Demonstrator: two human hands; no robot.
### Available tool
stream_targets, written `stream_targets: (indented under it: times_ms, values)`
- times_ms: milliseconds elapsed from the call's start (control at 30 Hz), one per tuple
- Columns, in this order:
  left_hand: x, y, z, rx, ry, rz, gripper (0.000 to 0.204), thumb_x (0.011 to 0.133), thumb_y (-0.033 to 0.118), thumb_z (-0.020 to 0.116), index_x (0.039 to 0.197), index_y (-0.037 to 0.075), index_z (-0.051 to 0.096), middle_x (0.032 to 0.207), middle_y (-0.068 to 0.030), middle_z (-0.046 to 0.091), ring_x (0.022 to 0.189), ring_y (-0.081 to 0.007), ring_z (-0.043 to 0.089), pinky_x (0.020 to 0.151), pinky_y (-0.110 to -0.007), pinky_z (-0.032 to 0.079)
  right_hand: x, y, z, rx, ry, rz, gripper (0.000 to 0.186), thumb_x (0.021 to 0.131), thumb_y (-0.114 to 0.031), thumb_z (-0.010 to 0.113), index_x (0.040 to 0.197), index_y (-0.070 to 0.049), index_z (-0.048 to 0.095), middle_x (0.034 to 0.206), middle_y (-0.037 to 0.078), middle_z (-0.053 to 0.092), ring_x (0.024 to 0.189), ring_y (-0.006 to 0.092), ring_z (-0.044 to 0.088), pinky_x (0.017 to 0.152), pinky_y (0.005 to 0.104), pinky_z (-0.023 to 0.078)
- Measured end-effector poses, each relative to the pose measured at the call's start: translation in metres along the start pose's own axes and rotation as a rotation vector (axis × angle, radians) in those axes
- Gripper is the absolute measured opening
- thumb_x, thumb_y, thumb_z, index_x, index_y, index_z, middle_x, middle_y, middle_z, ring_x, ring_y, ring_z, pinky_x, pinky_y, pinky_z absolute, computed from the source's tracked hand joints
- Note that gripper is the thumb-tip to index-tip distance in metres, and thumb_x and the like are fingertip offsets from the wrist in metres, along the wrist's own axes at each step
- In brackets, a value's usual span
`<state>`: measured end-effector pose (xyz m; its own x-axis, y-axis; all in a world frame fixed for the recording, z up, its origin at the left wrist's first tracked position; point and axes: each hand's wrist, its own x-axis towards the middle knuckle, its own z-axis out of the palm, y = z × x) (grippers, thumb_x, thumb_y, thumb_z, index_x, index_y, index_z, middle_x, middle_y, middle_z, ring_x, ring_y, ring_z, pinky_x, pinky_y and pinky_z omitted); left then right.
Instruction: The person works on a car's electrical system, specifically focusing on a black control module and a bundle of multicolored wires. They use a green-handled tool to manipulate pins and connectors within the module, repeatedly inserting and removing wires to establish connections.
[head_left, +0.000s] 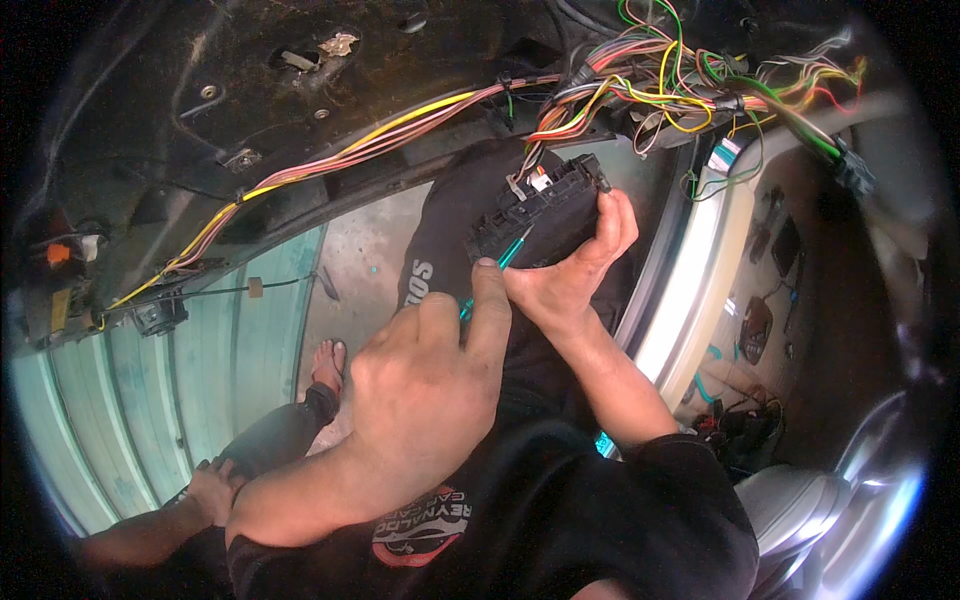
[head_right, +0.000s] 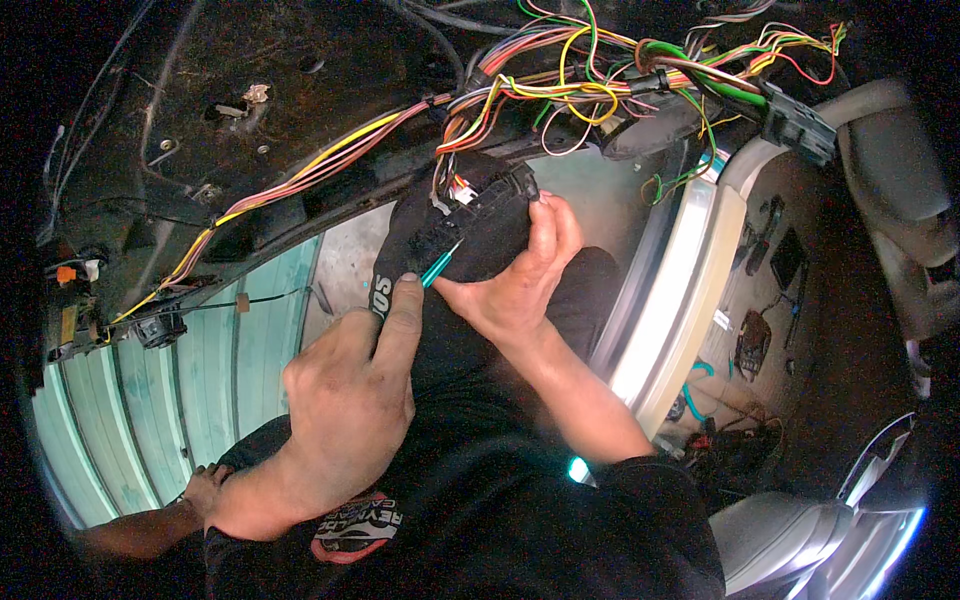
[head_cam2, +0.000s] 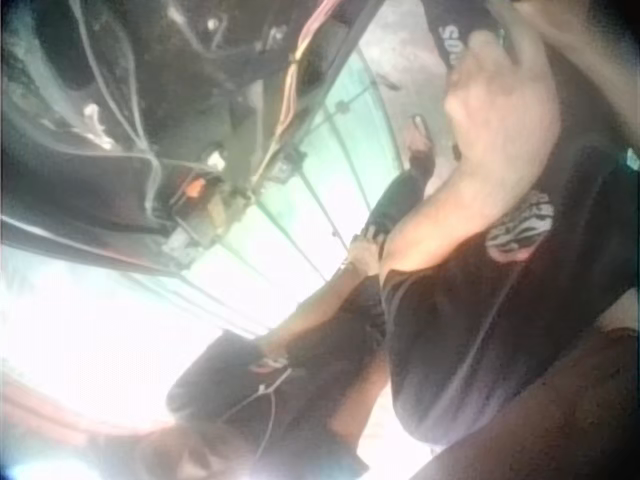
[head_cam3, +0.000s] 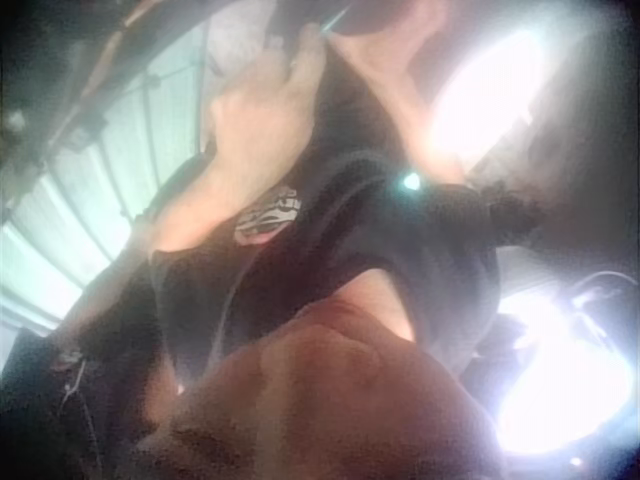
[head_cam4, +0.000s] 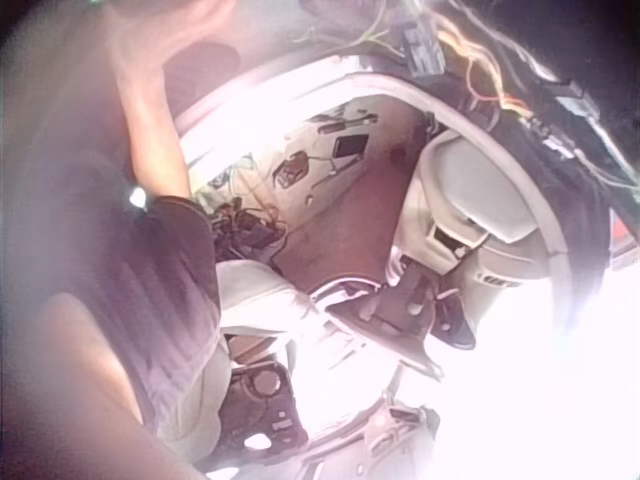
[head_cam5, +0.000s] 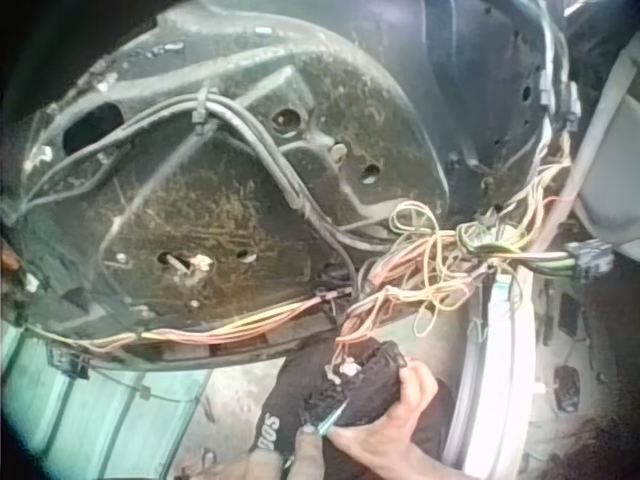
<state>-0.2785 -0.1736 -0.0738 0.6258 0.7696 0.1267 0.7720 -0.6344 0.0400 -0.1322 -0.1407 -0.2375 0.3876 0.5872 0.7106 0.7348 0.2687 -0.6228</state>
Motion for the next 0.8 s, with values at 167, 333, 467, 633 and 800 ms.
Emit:
stream_targets:
  times_ms: [167, 333, 467, 633, 800]
  values:
    - [-0.001, 0.001, 0.001, 0.024, 0.010, -0.007, 0.040, 0.083, 0.009, 0.065, 0.122, -0.003, 0.068, 0.072, -0.0050, 0.049, 0.058, -0.0169, 0.058, 0.048, -0.030, 0.049, -0.001, 0.000, 0.000, -0.013, -0.009, 0.007, 0.128, 0.047, -0.031, 0.102, 0.148, -0.002, 0.030, 0.139, 0.025, 0.038, 0.129, 0.0423, 0.043, 0.109, 0.0514, 0.040]
    - [0.000, -0.001, 0.001, 0.029, 0.016, -0.005, 0.040, 0.083, 0.011, 0.065, 0.120, -0.003, 0.069, 0.073, -0.0052, 0.050, 0.059, -0.0171, 0.059, 0.048, -0.030, 0.050, -0.001, -0.001, -0.001, -0.021, -0.019, 0.004, 0.127, 0.047, -0.031, 0.102, 0.148, -0.001, 0.031, 0.140, 0.025, 0.038, 0.129, 0.0424, 0.044, 0.110, 0.0518, 0.040]
    - [0.007, 0.005, -0.004, 0.175, -0.018, 0.009, 0.039, 0.082, 0.011, 0.065, 0.119, -0.002, 0.069, 0.070, -0.0056, 0.052, 0.056, -0.0176, 0.058, 0.047, -0.032, 0.050, -0.002, 0.000, 0.002, 0.034, -0.032, -0.005, 0.128, 0.045, -0.027, 0.101, 0.149, -0.001, 0.031, 0.141, 0.025, 0.038, 0.130, 0.0424, 0.043, 0.111, 0.0518, 0.039]
    - [0.024, -0.015, -0.008, 0.139, -0.083, 0.093, 0.039, 0.082, 0.012, 0.065, 0.117, -0.002, 0.069, 0.068, -0.0061, 0.057, 0.055, -0.0197, 0.063, 0.044, -0.034, 0.049, -0.001, 0.014, 0.006, 0.076, -0.066, -0.028, 0.128, 0.043, -0.020, 0.099, 0.150, -0.002, 0.030, 0.142, 0.024, 0.037, 0.132, 0.0423, 0.041, 0.112, 0.0515, 0.038]
    - [0.044, -0.052, -0.016, -0.052, -0.278, 0.143, 0.044, 0.083, 0.008, 0.067, 0.127, 0.009, 0.067, 0.082, -0.0131, 0.065, 0.067, -0.0331, 0.067, 0.058, -0.042, 0.054, -0.005, 0.028, 0.005, 0.084, -0.075, -0.045, 0.130, 0.042, -0.024, 0.099, 0.151, -0.003, 0.030, 0.142, 0.024, 0.038, 0.132, 0.0422, 0.042, 0.112, 0.0512, 0.038]
